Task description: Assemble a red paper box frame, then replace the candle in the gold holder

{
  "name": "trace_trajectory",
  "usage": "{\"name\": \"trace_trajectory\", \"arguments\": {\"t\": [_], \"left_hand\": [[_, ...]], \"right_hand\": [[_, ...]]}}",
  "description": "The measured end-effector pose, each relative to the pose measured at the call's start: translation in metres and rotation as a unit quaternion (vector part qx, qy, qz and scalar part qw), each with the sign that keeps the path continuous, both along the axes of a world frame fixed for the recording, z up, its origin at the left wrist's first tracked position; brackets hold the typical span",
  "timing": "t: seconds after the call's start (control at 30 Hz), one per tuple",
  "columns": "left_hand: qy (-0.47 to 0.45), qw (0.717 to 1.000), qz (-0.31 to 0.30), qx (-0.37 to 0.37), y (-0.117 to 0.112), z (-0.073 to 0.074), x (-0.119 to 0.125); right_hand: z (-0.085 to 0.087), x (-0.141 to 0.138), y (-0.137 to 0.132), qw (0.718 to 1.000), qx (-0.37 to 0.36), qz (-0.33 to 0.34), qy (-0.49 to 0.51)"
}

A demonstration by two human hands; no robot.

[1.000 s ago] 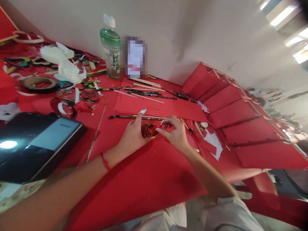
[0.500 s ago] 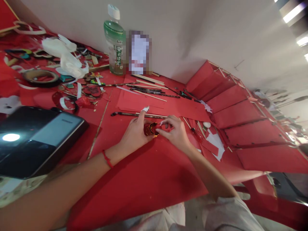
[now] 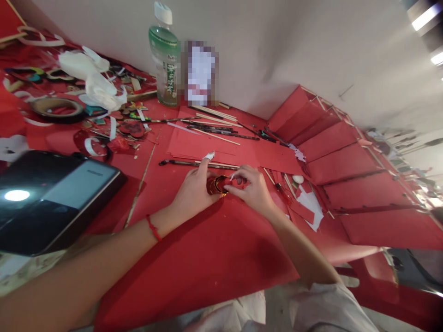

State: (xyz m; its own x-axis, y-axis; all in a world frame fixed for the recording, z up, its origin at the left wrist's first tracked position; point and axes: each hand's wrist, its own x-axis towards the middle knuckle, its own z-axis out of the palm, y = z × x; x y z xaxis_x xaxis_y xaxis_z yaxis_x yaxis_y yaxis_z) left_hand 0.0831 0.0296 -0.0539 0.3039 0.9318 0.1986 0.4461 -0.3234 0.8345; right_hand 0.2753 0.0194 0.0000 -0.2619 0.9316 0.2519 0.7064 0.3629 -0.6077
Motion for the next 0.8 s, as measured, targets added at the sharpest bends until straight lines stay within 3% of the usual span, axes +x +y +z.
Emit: {"name": "trace_trajectory", "arguments": {"t": [0.8], "left_hand": [[-0.013, 1.0, -0.002, -0.019, 0.0, -0.0008, -0.0001]], "right_hand": [[-0.0015, 0.0027, 0.0057, 0.998, -0.002, 0.055, 0.025]]}}
